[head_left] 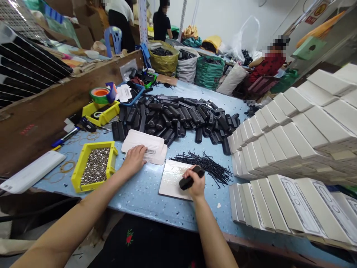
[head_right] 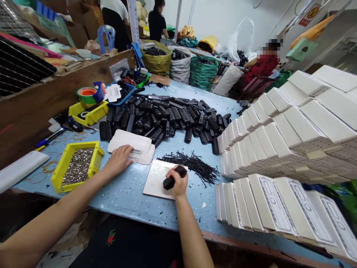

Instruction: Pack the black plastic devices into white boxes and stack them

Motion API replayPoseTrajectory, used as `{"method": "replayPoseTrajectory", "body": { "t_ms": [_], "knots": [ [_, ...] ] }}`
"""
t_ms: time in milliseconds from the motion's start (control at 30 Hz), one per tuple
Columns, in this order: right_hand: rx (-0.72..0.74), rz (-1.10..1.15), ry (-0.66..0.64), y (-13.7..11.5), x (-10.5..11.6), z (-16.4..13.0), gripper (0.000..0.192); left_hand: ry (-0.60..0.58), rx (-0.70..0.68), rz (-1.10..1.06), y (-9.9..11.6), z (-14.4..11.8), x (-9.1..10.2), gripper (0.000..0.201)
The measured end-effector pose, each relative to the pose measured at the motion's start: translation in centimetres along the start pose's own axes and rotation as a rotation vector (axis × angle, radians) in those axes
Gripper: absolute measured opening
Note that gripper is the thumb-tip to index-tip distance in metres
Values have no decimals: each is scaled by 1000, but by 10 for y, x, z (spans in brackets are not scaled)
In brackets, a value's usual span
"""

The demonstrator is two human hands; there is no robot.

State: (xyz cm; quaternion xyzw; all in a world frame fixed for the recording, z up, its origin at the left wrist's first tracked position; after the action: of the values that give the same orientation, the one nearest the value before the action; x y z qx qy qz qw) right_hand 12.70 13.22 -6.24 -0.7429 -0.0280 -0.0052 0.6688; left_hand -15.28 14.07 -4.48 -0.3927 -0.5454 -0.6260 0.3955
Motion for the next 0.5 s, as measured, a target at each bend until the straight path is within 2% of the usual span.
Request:
{"method": "replayPoseTrajectory", "body": {
  "t_ms": [33,100,200,300,500],
  "knots": [
    [-44,-17,85,5,7,4,44,-22,-13,28,-3,5,1,52],
    [-42,-201,245,10,21,8,56,-40,-34,45,-2,13,6,51],
    [149,-573,377,9,31,6,59,-65,-51,82,2,18,16,49],
    [270,-719,397,11,31,2,49,-89,-61,106,2,17,26,47],
    [254,-704,324,15,28,5,35,-154,-87,87,-5,0,21,46]
  ]
}}
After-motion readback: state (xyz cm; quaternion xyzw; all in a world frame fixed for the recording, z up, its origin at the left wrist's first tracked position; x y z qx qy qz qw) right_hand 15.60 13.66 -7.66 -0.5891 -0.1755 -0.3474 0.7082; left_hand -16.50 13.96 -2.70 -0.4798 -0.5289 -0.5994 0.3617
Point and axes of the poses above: each hand's wrist, its own z-axis towards the middle knuckle, its own x-axis out of the back of the hand, y = z × x, the point moved 5 cm from there along z, towards the middle knuckle, and after that the axes turned 10 degrees about -z, right-handed, at the moved point
